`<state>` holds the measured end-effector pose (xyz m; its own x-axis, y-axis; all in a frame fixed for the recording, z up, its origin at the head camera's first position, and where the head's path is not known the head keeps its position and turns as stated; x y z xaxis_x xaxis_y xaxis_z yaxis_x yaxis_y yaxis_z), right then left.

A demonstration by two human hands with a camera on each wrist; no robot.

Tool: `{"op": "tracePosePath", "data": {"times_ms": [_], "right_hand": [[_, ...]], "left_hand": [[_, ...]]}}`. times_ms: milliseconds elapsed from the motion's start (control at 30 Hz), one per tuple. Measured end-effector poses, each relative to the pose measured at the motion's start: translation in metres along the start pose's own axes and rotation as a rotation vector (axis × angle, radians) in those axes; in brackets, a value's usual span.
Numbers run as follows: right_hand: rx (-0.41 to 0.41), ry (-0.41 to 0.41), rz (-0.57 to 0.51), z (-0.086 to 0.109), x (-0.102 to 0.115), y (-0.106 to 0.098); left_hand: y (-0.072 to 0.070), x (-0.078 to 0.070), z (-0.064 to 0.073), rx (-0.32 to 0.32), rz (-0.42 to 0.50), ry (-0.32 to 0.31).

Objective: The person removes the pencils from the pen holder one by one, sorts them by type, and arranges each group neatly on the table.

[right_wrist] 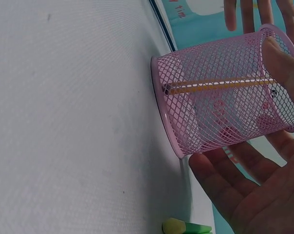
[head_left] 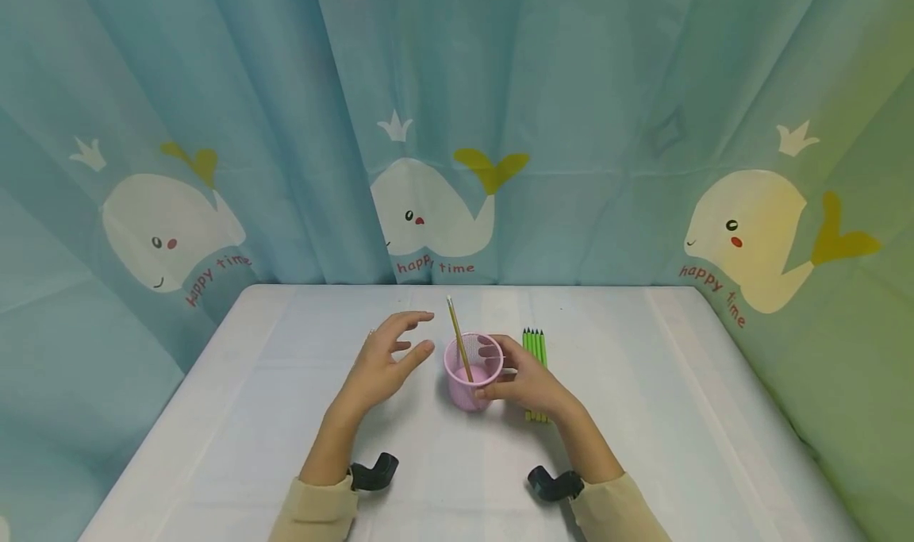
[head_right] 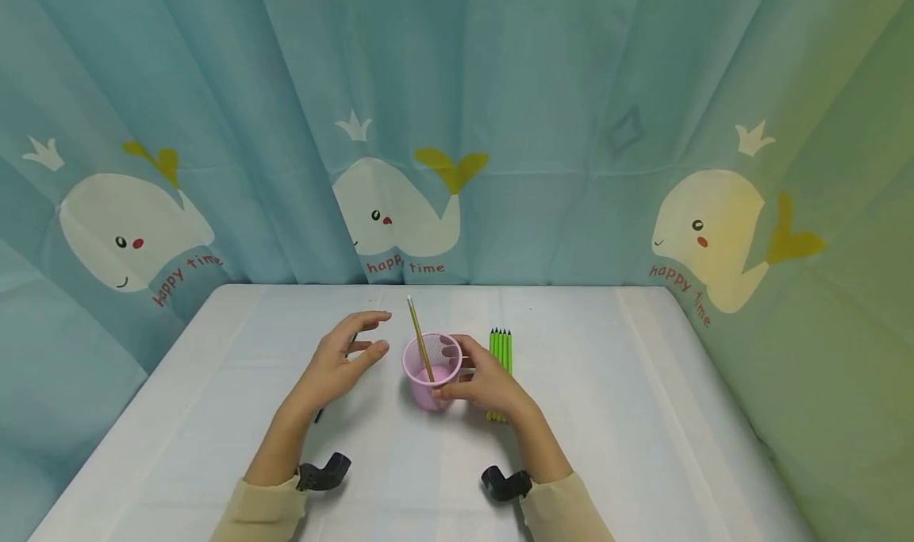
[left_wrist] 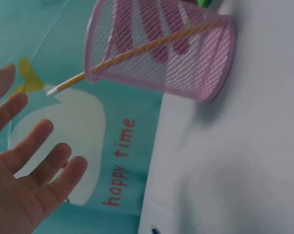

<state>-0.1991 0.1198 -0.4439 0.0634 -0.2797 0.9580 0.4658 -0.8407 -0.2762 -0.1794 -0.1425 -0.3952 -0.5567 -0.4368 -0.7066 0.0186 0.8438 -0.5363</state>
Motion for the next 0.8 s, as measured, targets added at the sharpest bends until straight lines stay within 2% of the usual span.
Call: {"op": "tracePosePath", "data": {"times_ms": [233, 433, 533, 667, 800], "right_hand": [[0.005, -0.007, -0.003, 0.0, 0.0, 0.0], [0.001, -0.01, 0.005, -0.001, 0.0, -0.001], [0.002, -0.017, 0.002, -0.001, -0.001, -0.001], [0.003, -0.017, 0.001, -0.001, -0.002, 0.0], [-0.001, -0.009, 0.007, 0.0, -0.002, 0.0]], "left_hand": [[0.02, 0.001, 0.0, 0.102, 0.053, 0.011], [0.033, 0.0, 0.0, 0.171, 0.02, 0.036], [0.037, 0.001, 0.0, 0.194, -0.009, 0.042], [0.039, 0.0, 0.001, 0.222, -0.018, 0.013], [0.039, -0.001, 0.002, 0.219, -0.007, -0.006]]}}
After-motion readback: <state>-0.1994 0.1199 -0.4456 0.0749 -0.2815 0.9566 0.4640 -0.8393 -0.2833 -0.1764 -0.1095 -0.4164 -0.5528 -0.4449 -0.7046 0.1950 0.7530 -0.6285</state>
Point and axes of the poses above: each hand's wrist, its own z-axis away from the middle knuckle, its own y-axis out of the palm, x = y × z, the point moved 1 cm from there along -z, towards the middle knuckle, and after that the axes turned 7 degrees about y, right-handed, at the moved point
